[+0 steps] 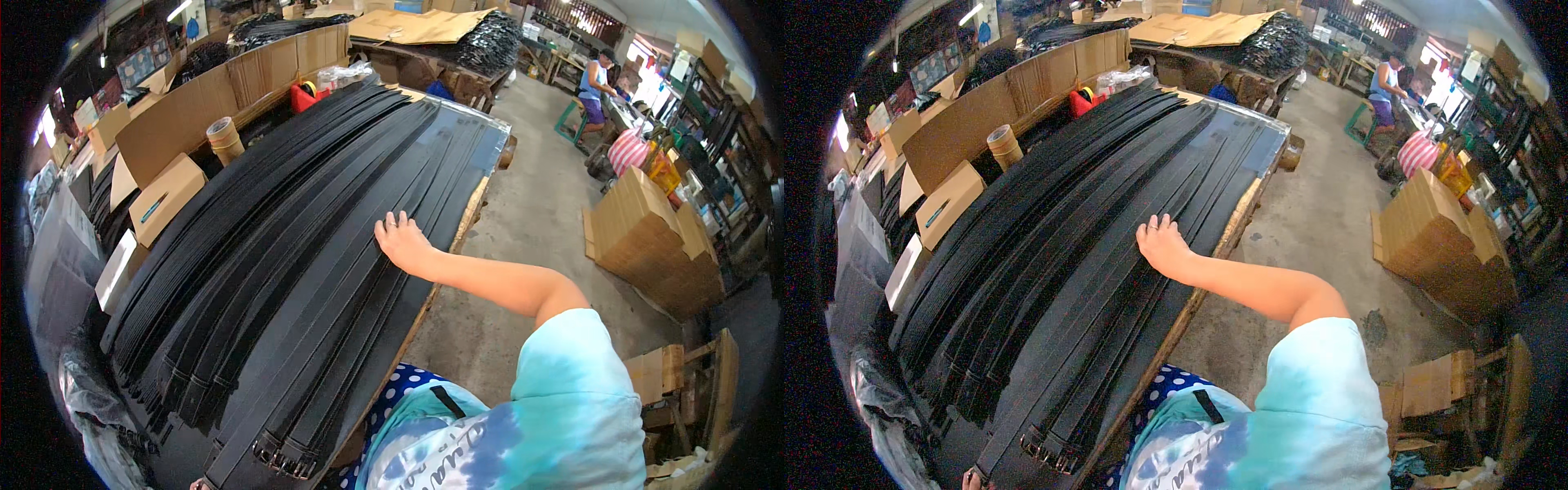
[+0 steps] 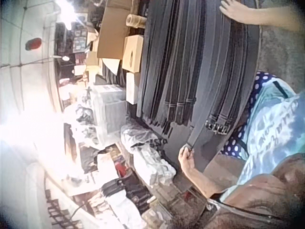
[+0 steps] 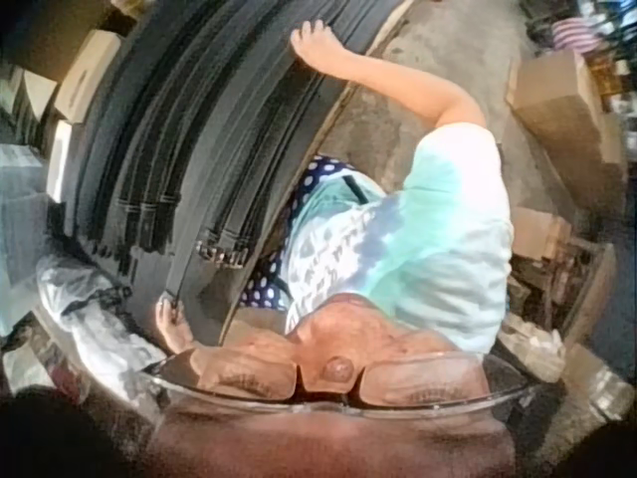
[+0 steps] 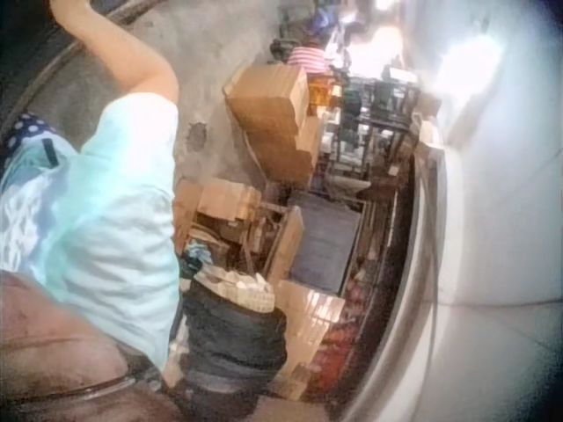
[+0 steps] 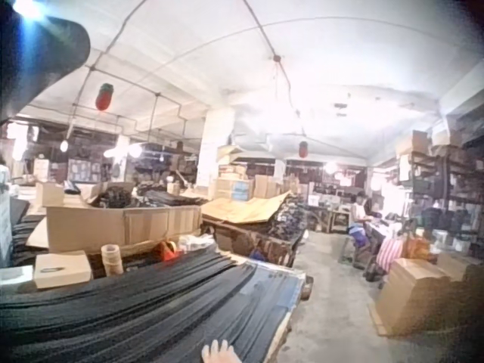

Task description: The person assembles belts by fitting metal buckles onto the ends of leather straps and securing them by hand.

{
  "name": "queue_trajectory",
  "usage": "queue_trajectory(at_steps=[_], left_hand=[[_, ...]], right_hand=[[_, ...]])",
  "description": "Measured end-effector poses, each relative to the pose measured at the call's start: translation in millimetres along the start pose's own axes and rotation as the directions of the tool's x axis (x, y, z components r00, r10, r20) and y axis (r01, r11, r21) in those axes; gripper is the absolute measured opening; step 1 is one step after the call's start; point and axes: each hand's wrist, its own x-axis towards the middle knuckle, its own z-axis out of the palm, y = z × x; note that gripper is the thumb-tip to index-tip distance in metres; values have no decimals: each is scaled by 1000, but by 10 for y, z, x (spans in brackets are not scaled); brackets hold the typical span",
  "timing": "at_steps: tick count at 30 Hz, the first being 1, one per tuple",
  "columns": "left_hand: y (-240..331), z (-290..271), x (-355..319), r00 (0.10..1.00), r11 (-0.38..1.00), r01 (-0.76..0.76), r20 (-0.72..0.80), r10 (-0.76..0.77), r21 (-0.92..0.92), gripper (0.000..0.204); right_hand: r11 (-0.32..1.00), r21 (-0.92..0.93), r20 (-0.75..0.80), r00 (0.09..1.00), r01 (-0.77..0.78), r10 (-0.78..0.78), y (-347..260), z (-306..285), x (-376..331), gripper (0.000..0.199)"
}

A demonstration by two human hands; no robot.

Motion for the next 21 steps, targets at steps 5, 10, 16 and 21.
queue_trajectory(at_steps=[5, 10, 16, 21], left_hand=[[-94, 415, -151, 993, 999, -23, 116, 18, 44, 22], [-167, 950, -332, 980, 992, -85, 187, 66, 98, 27], [-172, 1291, -214, 987, 960, -162, 56, 153, 229, 29], [-188, 1237, -76, 991, 990, -111, 84, 104, 88, 32]], right_hand=[[997, 19, -121, 990, -72, 74, 241, 308, 81, 31], [980, 190, -136, 988, -53, 80, 886, 658, 164, 25], [979, 173, 285, 957, -107, 54, 1310, 649, 215, 55], [886, 464, -26, 999, -14, 29, 1365, 555, 189, 69]])
